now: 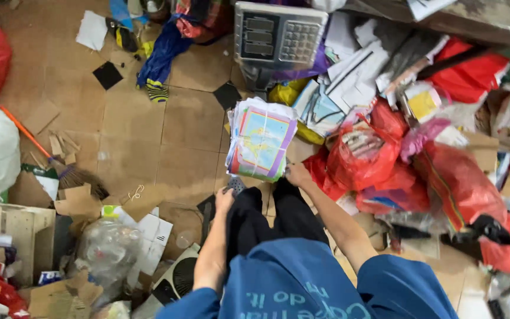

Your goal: The recorder weighs stacks of paper on a digital scale and records the data in a notebook at a recycling center.

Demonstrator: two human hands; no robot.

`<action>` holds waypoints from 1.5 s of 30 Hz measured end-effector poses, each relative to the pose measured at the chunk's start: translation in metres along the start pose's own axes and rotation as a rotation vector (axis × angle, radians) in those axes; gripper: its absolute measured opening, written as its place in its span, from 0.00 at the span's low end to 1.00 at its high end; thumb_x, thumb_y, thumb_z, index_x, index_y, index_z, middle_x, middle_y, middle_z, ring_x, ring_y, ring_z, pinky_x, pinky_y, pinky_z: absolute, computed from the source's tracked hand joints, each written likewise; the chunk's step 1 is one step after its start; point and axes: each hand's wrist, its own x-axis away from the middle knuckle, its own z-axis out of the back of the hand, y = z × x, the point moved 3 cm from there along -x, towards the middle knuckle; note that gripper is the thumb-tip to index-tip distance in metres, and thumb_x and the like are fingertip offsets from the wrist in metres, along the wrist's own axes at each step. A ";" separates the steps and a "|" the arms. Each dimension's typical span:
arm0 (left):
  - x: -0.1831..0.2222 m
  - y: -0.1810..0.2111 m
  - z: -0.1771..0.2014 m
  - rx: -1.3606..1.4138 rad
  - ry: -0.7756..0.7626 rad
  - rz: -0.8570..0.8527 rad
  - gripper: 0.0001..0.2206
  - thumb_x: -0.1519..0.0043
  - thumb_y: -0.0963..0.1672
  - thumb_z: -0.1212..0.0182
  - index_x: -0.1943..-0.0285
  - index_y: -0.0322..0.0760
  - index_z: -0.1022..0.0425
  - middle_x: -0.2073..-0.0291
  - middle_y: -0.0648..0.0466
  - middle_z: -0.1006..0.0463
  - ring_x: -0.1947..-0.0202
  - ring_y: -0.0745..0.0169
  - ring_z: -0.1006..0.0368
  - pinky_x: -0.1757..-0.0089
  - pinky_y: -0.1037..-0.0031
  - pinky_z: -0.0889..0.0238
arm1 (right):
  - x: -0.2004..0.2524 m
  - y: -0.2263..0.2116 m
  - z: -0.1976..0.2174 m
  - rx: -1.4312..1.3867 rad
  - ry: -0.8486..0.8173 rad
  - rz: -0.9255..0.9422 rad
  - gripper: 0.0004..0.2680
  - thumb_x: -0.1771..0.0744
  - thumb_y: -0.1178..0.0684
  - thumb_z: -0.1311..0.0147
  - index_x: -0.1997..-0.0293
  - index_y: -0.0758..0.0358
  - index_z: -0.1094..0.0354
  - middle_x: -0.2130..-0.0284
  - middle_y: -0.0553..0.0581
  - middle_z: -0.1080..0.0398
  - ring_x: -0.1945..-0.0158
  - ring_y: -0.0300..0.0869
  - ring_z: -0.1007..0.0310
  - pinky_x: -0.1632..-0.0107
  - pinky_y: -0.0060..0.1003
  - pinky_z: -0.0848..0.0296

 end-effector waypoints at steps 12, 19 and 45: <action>0.056 0.007 0.141 -0.415 0.146 -0.062 0.28 0.42 0.51 0.33 0.36 0.33 0.27 0.42 0.40 0.22 0.40 0.46 0.27 0.41 0.63 0.37 | 0.216 0.184 -0.147 -0.341 0.314 -0.550 0.19 0.39 0.48 0.41 0.42 0.59 0.28 0.49 0.66 0.24 0.44 0.58 0.24 0.41 0.49 0.28; 0.053 0.007 0.128 -0.451 0.213 -0.118 0.28 0.43 0.50 0.32 0.37 0.29 0.27 0.44 0.35 0.23 0.41 0.40 0.28 0.42 0.60 0.36 | 0.197 0.199 -0.139 -0.412 0.274 -0.509 0.25 0.38 0.46 0.39 0.35 0.57 0.38 0.48 0.68 0.27 0.44 0.58 0.26 0.42 0.49 0.28; 0.011 0.520 -0.142 -0.961 0.107 -1.394 0.37 0.45 0.41 0.31 0.24 0.39 0.43 0.29 0.41 0.46 0.29 0.33 0.51 0.39 0.43 0.43 | -0.118 -0.162 0.308 -0.069 0.659 -0.062 0.37 0.36 0.51 0.41 0.19 0.46 0.68 0.66 0.71 0.23 0.65 0.65 0.23 0.61 0.60 0.26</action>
